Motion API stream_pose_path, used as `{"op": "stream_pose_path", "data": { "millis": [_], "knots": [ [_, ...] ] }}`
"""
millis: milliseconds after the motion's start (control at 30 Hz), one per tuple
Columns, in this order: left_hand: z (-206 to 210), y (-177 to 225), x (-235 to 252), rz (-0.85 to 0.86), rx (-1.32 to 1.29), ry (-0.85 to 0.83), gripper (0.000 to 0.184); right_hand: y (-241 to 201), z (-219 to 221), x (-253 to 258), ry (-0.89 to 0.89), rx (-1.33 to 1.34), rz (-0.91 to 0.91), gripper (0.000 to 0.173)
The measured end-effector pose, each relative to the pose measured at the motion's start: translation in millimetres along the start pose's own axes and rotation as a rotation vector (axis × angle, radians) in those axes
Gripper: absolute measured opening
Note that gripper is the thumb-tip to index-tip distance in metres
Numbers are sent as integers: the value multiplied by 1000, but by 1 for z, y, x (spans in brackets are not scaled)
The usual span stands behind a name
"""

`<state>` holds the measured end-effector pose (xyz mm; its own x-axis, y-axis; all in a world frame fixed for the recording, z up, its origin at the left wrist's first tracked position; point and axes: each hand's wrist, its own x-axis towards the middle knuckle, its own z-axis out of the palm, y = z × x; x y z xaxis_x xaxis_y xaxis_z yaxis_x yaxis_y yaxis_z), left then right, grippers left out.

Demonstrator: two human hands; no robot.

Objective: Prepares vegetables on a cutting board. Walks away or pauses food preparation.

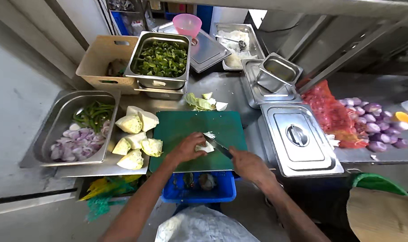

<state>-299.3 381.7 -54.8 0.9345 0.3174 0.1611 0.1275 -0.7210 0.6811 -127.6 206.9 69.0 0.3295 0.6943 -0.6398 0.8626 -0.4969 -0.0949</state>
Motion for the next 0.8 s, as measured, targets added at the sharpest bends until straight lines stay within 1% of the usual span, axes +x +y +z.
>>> {"op": "stream_pose_path", "data": {
  "millis": [33, 133, 233, 367, 433, 500, 567, 600, 633, 700, 733, 800],
  "knots": [
    [1, -1, 0, 1, 3, 9, 29, -3, 9, 9, -10, 26, 0, 35],
    [0, -1, 1, 2, 26, 3, 30, -13, 56, 56, -5, 112, -56, 41],
    [-6, 1, -2, -14, -2, -18, 31, -12, 71, 69, 11, 123, -96, 40],
    [-10, 3, 0, -24, 45, -54, 23, -4, 63, 66, 1, 143, -122, 41],
    [-10, 7, 3, -17, 38, -62, 20, -1, 43, 45, 29, 99, -99, 44],
    [-11, 5, 6, 2, 15, -81, 20, 1, 15, 12, 49, 35, -61, 46],
    [-9, 3, 5, 19, 5, -90, 18, -3, 4, -4, 19, -8, -23, 45],
    [-9, 4, 5, 13, 6, -93, 18, -7, 11, 3, -2, 4, -23, 45],
    [-9, 4, 4, 8, 4, -90, 18, -10, 27, 20, -6, 45, -38, 46],
    [-8, 3, 4, 7, 2, -79, 18, -13, 61, 58, 9, 119, -91, 42],
    [-9, 3, 4, 7, 1, -76, 17, -13, 63, 63, 15, 115, -96, 40],
    [-11, 4, 3, 9, 3, -77, 17, -11, 39, 43, -1, 50, -71, 42]
  ]
}}
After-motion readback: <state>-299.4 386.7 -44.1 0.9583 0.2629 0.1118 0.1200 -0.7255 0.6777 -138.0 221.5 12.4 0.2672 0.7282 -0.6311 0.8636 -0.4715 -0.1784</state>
